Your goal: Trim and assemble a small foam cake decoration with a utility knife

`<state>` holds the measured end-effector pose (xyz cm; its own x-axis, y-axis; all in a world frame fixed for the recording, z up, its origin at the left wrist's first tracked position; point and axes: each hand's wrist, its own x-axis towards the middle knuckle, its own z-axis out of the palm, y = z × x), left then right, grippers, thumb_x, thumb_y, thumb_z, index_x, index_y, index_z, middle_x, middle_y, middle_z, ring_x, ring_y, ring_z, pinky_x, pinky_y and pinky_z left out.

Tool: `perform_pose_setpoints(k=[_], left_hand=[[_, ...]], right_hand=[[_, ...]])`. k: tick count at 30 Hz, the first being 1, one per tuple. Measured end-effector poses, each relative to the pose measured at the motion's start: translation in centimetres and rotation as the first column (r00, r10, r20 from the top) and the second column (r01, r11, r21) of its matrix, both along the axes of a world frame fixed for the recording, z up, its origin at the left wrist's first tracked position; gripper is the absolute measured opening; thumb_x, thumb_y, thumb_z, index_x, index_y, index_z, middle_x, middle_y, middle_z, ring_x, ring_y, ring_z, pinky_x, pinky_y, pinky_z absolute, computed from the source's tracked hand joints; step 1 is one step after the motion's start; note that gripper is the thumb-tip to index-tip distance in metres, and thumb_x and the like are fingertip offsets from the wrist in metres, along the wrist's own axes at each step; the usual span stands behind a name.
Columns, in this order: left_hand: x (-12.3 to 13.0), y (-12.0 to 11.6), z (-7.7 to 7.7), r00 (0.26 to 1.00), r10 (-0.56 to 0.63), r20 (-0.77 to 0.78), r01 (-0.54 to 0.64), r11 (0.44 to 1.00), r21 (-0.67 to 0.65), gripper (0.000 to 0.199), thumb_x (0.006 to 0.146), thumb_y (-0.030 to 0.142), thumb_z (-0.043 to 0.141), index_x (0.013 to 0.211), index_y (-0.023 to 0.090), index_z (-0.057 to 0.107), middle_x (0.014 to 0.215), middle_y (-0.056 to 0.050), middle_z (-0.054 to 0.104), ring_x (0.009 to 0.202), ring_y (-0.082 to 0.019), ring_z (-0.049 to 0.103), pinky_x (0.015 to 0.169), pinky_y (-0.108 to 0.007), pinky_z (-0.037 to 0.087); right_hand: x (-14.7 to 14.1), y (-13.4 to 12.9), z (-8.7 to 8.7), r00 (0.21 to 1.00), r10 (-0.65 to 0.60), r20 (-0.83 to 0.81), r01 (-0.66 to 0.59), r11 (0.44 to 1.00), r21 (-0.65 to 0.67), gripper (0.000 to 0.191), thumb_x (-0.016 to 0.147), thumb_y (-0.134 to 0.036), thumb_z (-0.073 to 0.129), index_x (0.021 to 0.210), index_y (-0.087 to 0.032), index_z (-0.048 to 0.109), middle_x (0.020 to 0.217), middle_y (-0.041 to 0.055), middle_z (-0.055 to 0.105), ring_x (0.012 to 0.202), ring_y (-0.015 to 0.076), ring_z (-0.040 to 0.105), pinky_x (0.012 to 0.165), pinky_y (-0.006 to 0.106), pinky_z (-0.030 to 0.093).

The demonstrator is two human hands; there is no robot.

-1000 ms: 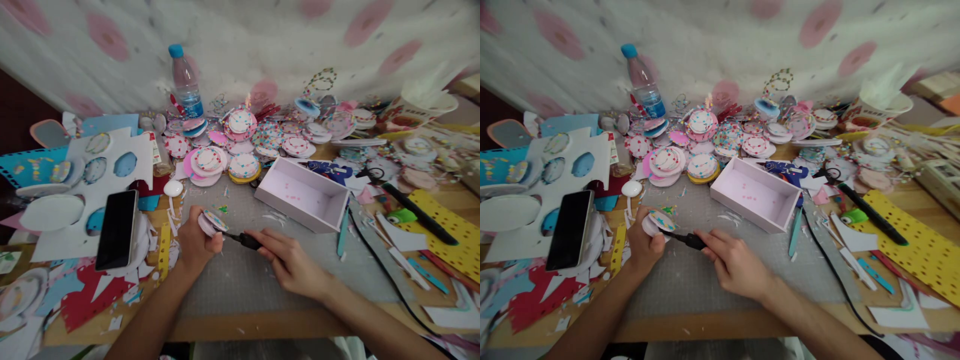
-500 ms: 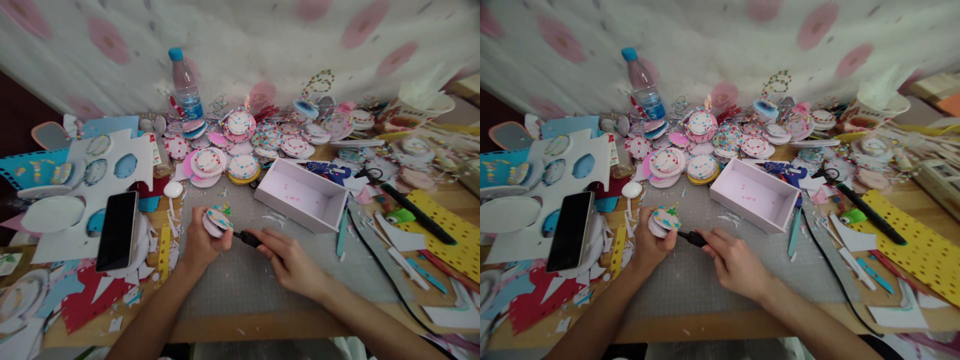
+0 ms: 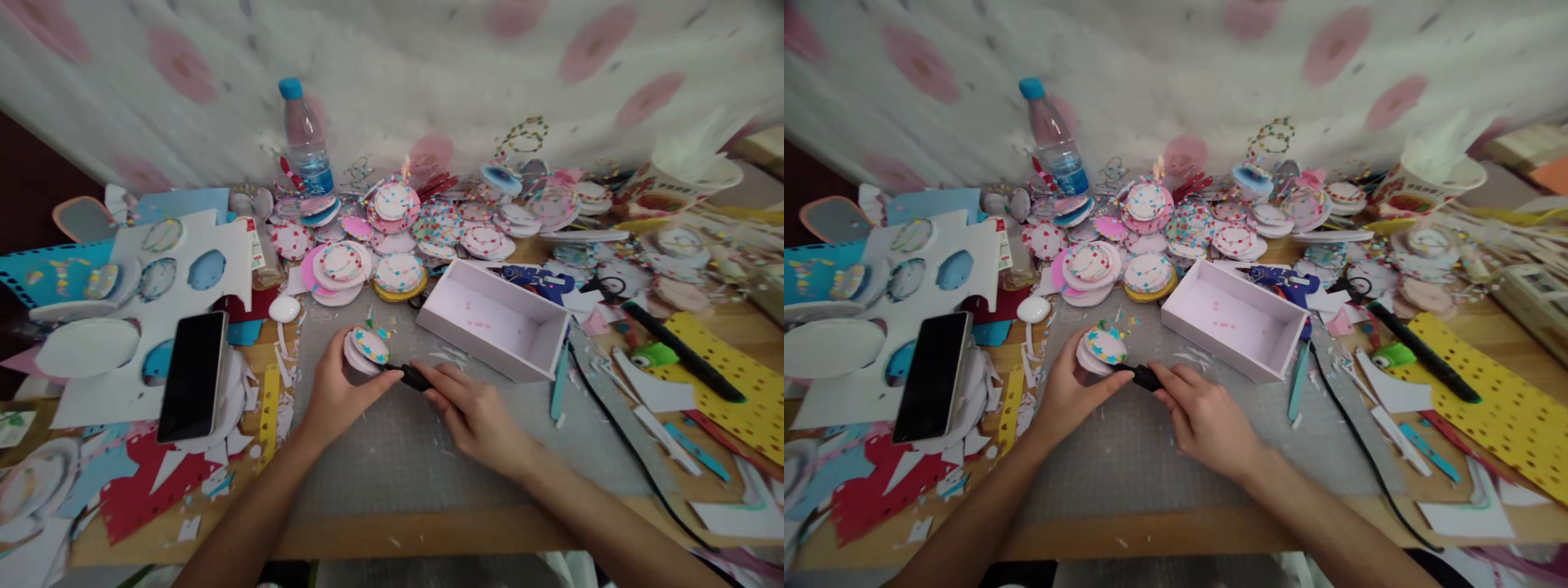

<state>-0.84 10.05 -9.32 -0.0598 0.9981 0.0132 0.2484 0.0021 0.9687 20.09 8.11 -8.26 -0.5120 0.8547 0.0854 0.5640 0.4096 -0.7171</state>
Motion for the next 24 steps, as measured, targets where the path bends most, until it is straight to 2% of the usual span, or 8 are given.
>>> perform_pose_setpoints(k=[4, 11, 18, 24], left_hand=[[0.3, 0.2, 0.6, 0.995, 0.024, 0.099, -0.011, 0.992, -0.125, 0.064, 0.059, 0.036, 0.082, 0.112, 0.017, 0.053, 0.108, -0.01, 0.065, 0.101, -0.025, 0.063, 0.092, -0.04, 0.05], [0.5, 0.3, 1.3, 0.993, -0.031, 0.114, 0.051, 0.983, -0.175, 0.038, 0.062, 0.037, 0.08, 0.085, 0.017, 0.057, 0.081, -0.002, 0.065, 0.078, -0.019, 0.064, 0.075, -0.032, 0.053], [0.6, 0.3, 2.4, 0.985, -0.042, 0.168, 0.094, 0.944, -0.316, 0.036, 0.062, 0.037, 0.078, 0.084, 0.016, 0.061, 0.082, -0.002, 0.069, 0.079, -0.019, 0.064, 0.074, -0.032, 0.052], [0.0, 0.0, 1.1, 0.959, -0.073, 0.274, 0.167, 0.926, -0.339, 0.034, 0.067, 0.036, 0.078, 0.091, 0.016, 0.064, 0.086, -0.002, 0.068, 0.08, -0.017, 0.063, 0.075, -0.028, 0.049]], right_hand=[[0.0, 0.0, 0.0, 0.998, -0.011, -0.054, 0.01, 1.0, -0.028, 0.039, 0.097, -0.021, 0.036, 0.134, -0.018, 0.047, 0.102, 0.0116, 0.063, 0.088, 0.0209, 0.064, 0.075, 0.037, 0.054], [0.0, 0.1, 0.2, 0.997, -0.015, -0.071, 0.01, 0.998, -0.066, 0.038, 0.096, -0.02, 0.037, 0.132, -0.02, 0.05, 0.1, 0.0106, 0.064, 0.088, 0.021, 0.064, 0.076, 0.038, 0.054], [0.0, -0.1, 0.3, 0.997, -0.005, -0.076, -0.002, 0.996, -0.085, 0.038, 0.097, -0.021, 0.036, 0.132, -0.017, 0.05, 0.097, 0.0107, 0.063, 0.086, 0.0208, 0.063, 0.076, 0.037, 0.053], [-0.1, -0.1, 0.3, 0.997, 0.006, -0.077, -0.012, 0.997, -0.076, 0.038, 0.097, -0.021, 0.036, 0.133, -0.018, 0.05, 0.096, 0.0098, 0.063, 0.084, 0.0198, 0.063, 0.074, 0.035, 0.053]])
